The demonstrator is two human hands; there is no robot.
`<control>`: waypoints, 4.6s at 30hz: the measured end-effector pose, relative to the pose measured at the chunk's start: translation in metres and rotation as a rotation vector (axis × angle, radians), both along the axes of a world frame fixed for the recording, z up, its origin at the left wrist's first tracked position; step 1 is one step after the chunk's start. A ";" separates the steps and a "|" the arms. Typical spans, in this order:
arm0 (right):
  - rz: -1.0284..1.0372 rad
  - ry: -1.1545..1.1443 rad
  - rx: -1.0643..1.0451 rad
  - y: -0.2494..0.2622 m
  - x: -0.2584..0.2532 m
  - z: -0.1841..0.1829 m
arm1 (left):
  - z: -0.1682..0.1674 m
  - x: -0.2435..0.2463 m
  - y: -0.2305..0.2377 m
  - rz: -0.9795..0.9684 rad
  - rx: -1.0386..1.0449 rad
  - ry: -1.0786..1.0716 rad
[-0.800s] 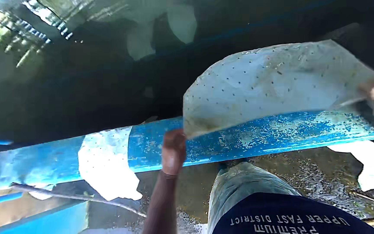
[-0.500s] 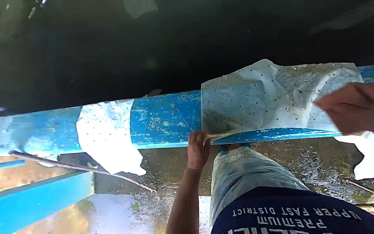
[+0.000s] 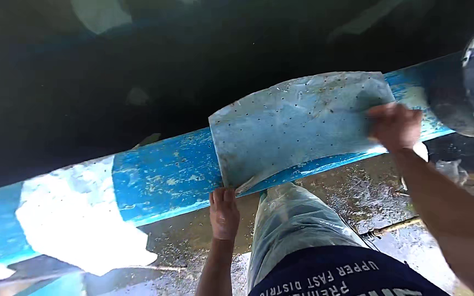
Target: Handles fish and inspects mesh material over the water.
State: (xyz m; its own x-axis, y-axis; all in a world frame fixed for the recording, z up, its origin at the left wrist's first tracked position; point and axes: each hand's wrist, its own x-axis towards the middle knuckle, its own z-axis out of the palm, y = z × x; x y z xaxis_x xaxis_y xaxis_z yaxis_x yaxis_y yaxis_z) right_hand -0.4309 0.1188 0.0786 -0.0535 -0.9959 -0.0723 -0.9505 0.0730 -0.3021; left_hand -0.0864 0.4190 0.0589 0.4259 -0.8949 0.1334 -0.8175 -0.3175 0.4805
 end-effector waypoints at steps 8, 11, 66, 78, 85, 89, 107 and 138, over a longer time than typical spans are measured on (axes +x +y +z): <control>0.682 -0.217 -0.021 0.115 0.175 0.024 | -0.021 -0.016 0.005 0.174 -0.195 0.009; 1.022 -0.318 0.126 0.161 0.272 0.011 | -0.028 -0.018 0.005 0.207 -0.266 0.008; -0.199 -0.003 0.082 -0.043 -0.006 0.047 | -0.002 0.003 0.013 -0.018 -0.094 -0.047; 0.223 0.028 0.434 -0.202 0.193 -0.062 | 0.005 -0.045 0.037 0.400 -0.029 0.731; 0.621 -0.633 0.622 -0.088 0.281 0.003 | 0.026 -0.039 -0.023 0.735 0.051 0.866; 1.196 -0.437 0.103 0.051 0.308 0.020 | 0.022 -0.042 -0.025 0.756 -0.053 0.913; 0.802 -0.345 -0.156 0.083 0.285 0.032 | 0.024 0.000 -0.003 0.581 0.236 0.836; -0.222 -0.303 0.030 0.005 0.067 0.025 | 0.036 0.060 -0.080 0.298 0.329 0.165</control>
